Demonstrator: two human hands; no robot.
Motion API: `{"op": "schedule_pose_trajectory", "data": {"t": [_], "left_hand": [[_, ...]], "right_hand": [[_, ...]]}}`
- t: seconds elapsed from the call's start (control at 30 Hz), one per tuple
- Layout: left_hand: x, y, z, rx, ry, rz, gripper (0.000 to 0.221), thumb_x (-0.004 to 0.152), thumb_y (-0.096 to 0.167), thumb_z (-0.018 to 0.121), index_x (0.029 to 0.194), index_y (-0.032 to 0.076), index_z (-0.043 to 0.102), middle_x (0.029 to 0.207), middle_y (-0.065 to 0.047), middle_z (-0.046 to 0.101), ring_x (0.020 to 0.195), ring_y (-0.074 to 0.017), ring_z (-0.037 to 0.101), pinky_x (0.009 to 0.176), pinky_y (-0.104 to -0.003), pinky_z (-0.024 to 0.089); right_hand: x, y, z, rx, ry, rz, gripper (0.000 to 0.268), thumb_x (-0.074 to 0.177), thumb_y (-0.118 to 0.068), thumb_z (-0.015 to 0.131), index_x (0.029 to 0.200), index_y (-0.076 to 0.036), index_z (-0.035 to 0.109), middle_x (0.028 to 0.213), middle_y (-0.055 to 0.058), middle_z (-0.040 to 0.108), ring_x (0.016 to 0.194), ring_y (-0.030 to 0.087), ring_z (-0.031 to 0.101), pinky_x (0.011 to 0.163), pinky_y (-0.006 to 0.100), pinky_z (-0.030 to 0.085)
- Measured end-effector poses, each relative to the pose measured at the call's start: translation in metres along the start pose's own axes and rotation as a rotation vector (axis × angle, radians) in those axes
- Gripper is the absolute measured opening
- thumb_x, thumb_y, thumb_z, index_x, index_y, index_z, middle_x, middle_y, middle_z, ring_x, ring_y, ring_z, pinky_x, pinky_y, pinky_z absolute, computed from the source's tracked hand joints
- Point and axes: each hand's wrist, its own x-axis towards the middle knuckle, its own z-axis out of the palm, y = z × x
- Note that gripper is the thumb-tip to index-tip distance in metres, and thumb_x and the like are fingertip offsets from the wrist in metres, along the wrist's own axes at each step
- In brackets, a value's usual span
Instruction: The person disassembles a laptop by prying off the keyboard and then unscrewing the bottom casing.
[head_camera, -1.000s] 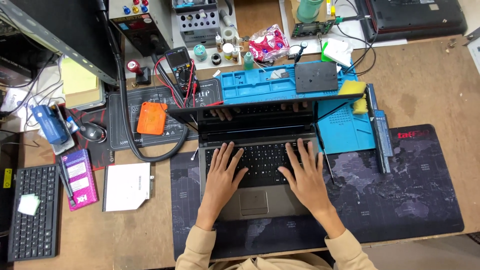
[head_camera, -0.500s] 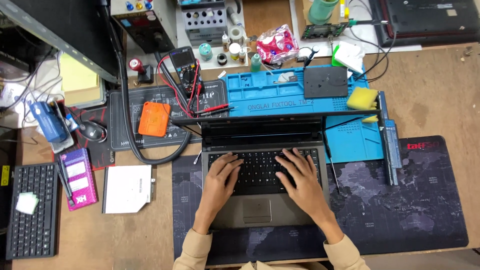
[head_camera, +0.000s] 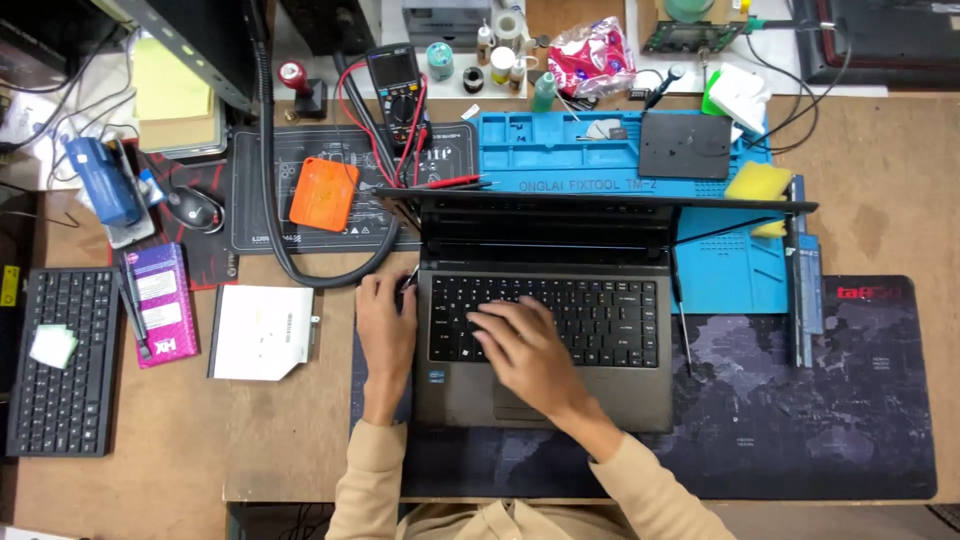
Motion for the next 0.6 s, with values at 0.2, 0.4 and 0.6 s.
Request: {"op": "schedule_pose_trajectory", "data": {"t": [0.2, 0.4, 0.6], "left_hand": [[0.004, -0.014, 0.02, 0.147, 0.025, 0.0, 0.008, 0.09, 0.013, 0.074, 0.096, 0.012, 0.068, 0.093, -0.004, 0.055, 0.09, -0.0255, 0.063, 0.08, -0.036, 0.054], [0.008, -0.029, 0.028, 0.328, -0.012, -0.017, 0.019, 0.087, 0.014, 0.072, 0.091, 0.015, 0.054, 0.091, 0.0, 0.048, 0.09, -0.0193, 0.058, 0.077, -0.028, 0.053], [-0.011, -0.033, 0.02, 0.392, -0.05, -0.038, 0.017, 0.087, 0.014, 0.065, 0.093, 0.015, 0.049, 0.088, -0.001, 0.046, 0.088, -0.0223, 0.056, 0.074, -0.03, 0.052]], "right_hand": [[0.043, -0.012, 0.055, 0.114, -0.175, 0.018, 0.024, 0.105, -0.025, 0.058, 0.125, -0.016, 0.069, 0.107, 0.001, 0.065, 0.096, 0.021, 0.07, 0.08, 0.037, 0.054], [0.058, -0.02, 0.061, 0.132, -0.24, 0.034, 0.02, 0.103, -0.02, 0.06, 0.119, -0.014, 0.069, 0.105, 0.002, 0.058, 0.089, 0.024, 0.064, 0.075, 0.039, 0.051], [0.05, -0.018, 0.064, 0.121, -0.276, 0.036, 0.021, 0.101, -0.022, 0.062, 0.119, -0.014, 0.069, 0.11, 0.003, 0.054, 0.093, 0.023, 0.061, 0.076, 0.039, 0.049]]}}
